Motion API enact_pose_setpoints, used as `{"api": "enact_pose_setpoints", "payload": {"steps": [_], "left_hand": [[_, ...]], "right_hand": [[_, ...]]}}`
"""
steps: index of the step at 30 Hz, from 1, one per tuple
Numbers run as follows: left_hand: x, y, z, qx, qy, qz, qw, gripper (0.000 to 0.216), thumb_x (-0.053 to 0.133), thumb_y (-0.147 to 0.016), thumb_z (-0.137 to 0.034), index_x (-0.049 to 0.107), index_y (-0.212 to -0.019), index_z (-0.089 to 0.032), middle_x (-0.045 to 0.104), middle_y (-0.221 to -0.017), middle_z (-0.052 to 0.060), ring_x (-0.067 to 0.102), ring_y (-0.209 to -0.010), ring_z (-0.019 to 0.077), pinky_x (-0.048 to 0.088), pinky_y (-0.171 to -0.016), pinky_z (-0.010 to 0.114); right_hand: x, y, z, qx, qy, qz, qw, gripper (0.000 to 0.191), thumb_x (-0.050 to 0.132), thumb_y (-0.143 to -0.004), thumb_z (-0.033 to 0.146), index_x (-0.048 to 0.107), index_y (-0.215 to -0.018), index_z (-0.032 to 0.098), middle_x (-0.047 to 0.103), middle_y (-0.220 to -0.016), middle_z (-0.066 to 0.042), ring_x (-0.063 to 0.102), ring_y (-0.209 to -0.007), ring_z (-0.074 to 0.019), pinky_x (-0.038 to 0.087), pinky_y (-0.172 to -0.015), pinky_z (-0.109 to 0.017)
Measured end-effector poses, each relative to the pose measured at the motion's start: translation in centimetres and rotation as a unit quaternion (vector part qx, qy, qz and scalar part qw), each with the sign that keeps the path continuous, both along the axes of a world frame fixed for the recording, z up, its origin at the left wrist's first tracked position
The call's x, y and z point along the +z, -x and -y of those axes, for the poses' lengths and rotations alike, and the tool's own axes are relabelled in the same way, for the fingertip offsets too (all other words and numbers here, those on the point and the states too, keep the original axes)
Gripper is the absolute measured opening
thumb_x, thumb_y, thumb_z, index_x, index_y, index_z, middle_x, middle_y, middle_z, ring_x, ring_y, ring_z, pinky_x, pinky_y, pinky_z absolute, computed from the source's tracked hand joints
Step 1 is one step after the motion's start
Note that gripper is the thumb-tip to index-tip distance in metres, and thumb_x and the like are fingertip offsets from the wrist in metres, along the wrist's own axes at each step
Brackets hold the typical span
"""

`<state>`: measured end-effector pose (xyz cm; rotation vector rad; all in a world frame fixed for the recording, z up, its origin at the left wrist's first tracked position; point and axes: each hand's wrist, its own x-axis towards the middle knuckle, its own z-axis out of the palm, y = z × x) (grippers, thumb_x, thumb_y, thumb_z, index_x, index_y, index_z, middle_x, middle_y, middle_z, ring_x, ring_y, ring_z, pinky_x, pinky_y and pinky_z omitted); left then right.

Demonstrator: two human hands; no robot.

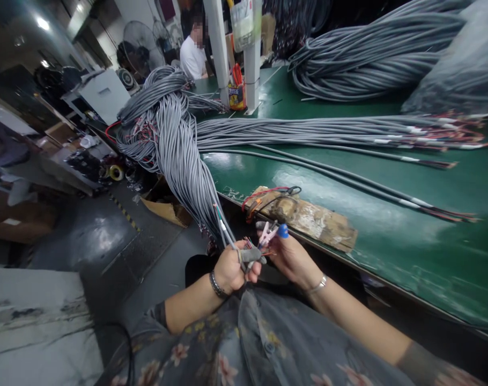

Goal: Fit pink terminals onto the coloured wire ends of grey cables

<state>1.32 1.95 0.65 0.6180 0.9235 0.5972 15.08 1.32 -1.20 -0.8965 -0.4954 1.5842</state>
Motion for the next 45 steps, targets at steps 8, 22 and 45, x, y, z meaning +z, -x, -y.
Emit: {"api": "enact_pose_setpoints", "payload": {"steps": [8,22,45], "left_hand": [[-0.3,0.0,0.1,0.007,-0.002,-0.007,1.000,0.035,0.077,-0.052,-0.038,0.053,-0.065,-0.016,0.056,-0.040,0.000,0.044,-0.026,0.0093,0.022,-0.027,0.018],[0.8,-0.4,2.1,0.075,-0.096,-0.072,0.990,0.045,0.078,-0.051,-0.052,0.051,-0.060,-0.016,0.057,-0.042,-0.001,0.048,-0.028,0.0084,0.023,-0.029,0.017],[0.7,-1.3,1.6,0.098,-0.112,-0.120,0.982,0.036,0.073,-0.051,-0.045,0.053,-0.057,-0.017,0.056,-0.041,-0.001,0.049,-0.029,0.0092,0.023,-0.030,0.017]], "right_hand": [[-0.1,0.3,-0.5,-0.015,0.006,-0.033,0.999,0.049,0.078,-0.053,0.067,0.071,-0.073,0.023,0.063,-0.063,0.000,0.051,-0.055,-0.0150,0.045,-0.054,-0.029],[0.9,-0.3,0.6,0.015,0.006,-0.045,0.999,0.040,0.078,-0.061,0.059,0.070,-0.071,0.022,0.062,-0.065,0.000,0.050,-0.057,-0.0138,0.043,-0.055,-0.028],[0.7,0.5,0.2,-0.027,0.007,-0.046,0.999,0.041,0.085,-0.053,0.057,0.071,-0.070,0.021,0.067,-0.069,-0.001,0.053,-0.061,-0.0139,0.044,-0.057,-0.027]]}}
